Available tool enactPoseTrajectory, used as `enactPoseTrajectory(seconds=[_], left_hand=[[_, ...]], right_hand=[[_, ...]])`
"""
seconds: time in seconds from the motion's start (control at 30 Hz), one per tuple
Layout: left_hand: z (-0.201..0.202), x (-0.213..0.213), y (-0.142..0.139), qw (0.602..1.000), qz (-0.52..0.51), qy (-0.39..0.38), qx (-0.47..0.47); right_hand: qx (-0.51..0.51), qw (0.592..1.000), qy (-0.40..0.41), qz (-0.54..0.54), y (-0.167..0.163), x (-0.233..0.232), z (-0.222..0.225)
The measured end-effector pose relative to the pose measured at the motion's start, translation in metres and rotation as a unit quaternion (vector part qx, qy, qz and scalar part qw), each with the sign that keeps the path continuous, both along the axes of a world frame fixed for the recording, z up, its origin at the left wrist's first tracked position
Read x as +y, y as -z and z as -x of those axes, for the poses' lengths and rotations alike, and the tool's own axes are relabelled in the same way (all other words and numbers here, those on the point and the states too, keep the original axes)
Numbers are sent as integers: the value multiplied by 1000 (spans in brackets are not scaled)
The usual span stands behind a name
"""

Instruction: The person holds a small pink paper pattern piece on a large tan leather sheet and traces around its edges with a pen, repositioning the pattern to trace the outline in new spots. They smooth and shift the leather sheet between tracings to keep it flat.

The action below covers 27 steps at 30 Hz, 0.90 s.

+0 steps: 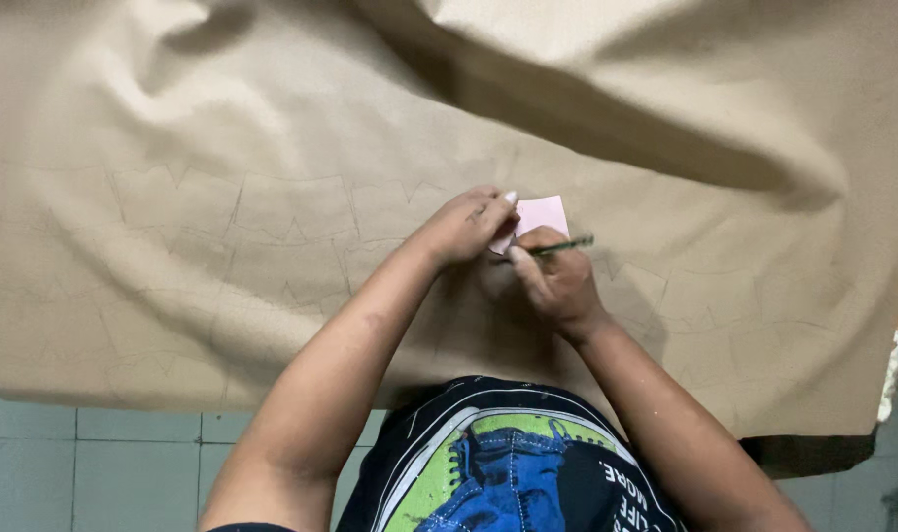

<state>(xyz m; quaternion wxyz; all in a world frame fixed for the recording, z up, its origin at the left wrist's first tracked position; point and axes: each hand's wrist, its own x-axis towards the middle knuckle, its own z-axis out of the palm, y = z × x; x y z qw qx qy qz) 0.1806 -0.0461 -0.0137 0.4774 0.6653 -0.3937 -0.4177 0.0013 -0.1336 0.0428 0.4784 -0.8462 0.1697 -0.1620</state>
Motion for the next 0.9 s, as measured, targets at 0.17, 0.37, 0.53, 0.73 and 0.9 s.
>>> enactPoseTrajectory(seconds=[0.17,0.37,0.53,0.73,0.9], left_hand=[[47,52,-13,955,66,2,-289],[106,104,-22,900,24,123,-417],[117,136,-7,866,66,96,-485],[121,140,3,835,134,25,-532],[120,144,2,834,98,-30,-542]], right_hand=[[144,977,86,135,-4,-42,11],[250,951,61,169,-4,-62,1],[287,945,63,143,-10,-61,-7],[375,910,59,170,-20,-66,-24],[295,932,-25,208,-15,-65,-25]])
